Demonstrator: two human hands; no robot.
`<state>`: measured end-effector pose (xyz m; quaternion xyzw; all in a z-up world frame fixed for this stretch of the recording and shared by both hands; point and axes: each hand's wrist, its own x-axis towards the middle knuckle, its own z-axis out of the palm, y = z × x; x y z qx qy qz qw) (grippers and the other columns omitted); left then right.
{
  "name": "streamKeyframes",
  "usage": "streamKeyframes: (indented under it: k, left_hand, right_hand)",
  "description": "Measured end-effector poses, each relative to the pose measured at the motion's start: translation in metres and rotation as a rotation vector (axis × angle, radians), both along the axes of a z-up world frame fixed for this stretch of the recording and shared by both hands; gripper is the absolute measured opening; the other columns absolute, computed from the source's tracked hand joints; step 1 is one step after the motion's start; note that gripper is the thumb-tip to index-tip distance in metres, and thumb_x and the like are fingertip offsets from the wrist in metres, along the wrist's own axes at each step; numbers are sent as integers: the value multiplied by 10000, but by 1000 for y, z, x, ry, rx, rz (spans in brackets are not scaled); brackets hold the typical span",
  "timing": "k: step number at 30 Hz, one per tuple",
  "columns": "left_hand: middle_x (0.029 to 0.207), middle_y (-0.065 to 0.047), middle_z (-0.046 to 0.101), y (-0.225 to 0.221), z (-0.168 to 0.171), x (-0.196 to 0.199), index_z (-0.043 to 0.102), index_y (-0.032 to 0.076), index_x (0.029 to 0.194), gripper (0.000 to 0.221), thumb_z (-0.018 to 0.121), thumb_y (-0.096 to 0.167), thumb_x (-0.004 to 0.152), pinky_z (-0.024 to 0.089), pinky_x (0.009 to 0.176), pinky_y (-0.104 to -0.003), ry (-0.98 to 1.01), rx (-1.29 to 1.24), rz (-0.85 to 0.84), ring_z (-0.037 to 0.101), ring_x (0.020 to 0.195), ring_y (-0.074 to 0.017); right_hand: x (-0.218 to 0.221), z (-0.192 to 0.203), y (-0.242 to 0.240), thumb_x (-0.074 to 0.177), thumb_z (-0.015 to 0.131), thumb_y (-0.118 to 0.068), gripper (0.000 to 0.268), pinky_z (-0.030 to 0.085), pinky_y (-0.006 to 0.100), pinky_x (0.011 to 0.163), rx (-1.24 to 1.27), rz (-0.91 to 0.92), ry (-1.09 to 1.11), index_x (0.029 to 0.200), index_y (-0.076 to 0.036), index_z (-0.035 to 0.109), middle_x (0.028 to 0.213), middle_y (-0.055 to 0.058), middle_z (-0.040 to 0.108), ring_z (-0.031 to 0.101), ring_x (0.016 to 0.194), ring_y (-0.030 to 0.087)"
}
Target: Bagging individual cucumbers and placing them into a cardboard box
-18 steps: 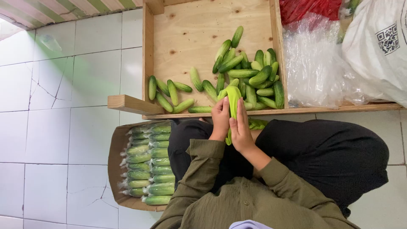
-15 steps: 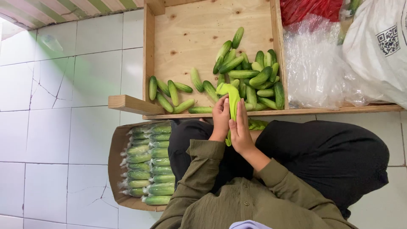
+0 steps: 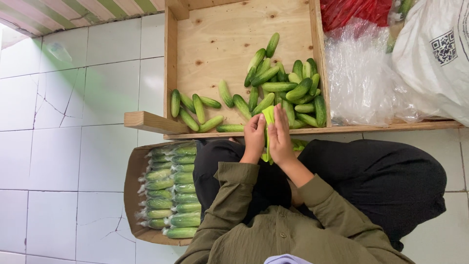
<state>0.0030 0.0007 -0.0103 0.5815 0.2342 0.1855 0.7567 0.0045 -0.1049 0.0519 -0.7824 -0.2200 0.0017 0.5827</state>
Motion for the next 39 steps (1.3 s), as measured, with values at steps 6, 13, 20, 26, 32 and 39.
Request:
streamKeyframes:
  k: [6,13,20,26,32,39]
  left_hand:
    - [700,28,652,9,-14,4,753,96,970,237,563,189,1077,508,554,-209,18,-95,18,573,610,-35]
    - [668,2,668,1,-61,9,774,95,949,209,623,201,1046,513,530,-204,35,-185,-74,592,584,-39]
    - [744,-35,704,3,-49,-2,793,98,1009,245,638,284,1047,514,618,-283,226,85,-74,615,672,-100]
    - [800,-58,680,1,-1,-11,742,57,1072,249,634,280,1043,514,699,-321,262,162,-43,612,759,-142]
    - [806,-36,630,-40,16,-11,694,17,1074,240,587,232,1077,502,610,-249,121,92,-181,592,733,-98]
    - [705,12,519,-78,45,5,691,36,974,266,557,233,1092,435,545,-210,-62,148,-231,520,679,-71]
  right_hand:
    - [-32,12,3,1112,421,-194,611,116,570,1258,4,47,34,1657,-59,180,1710,241,102,110,1553,455]
    - [16,12,-4,1150,352,-213,538,109,523,1278,115,27,32,1660,-92,231,1729,174,90,88,1577,367]
    - [62,-7,-30,1098,542,-296,476,179,567,1254,-95,-113,220,1552,-157,507,1697,149,215,166,1544,417]
    - [42,-25,-55,1057,619,-330,420,401,459,1107,-164,-105,436,1455,-196,602,1475,74,508,450,1384,283]
    - [10,5,-75,1068,550,-451,548,498,535,1026,-65,14,634,1457,-65,574,1364,272,616,571,1292,406]
    - [41,-37,-115,1041,589,-481,528,629,445,432,-26,68,716,1395,-93,535,1135,281,637,740,734,389]
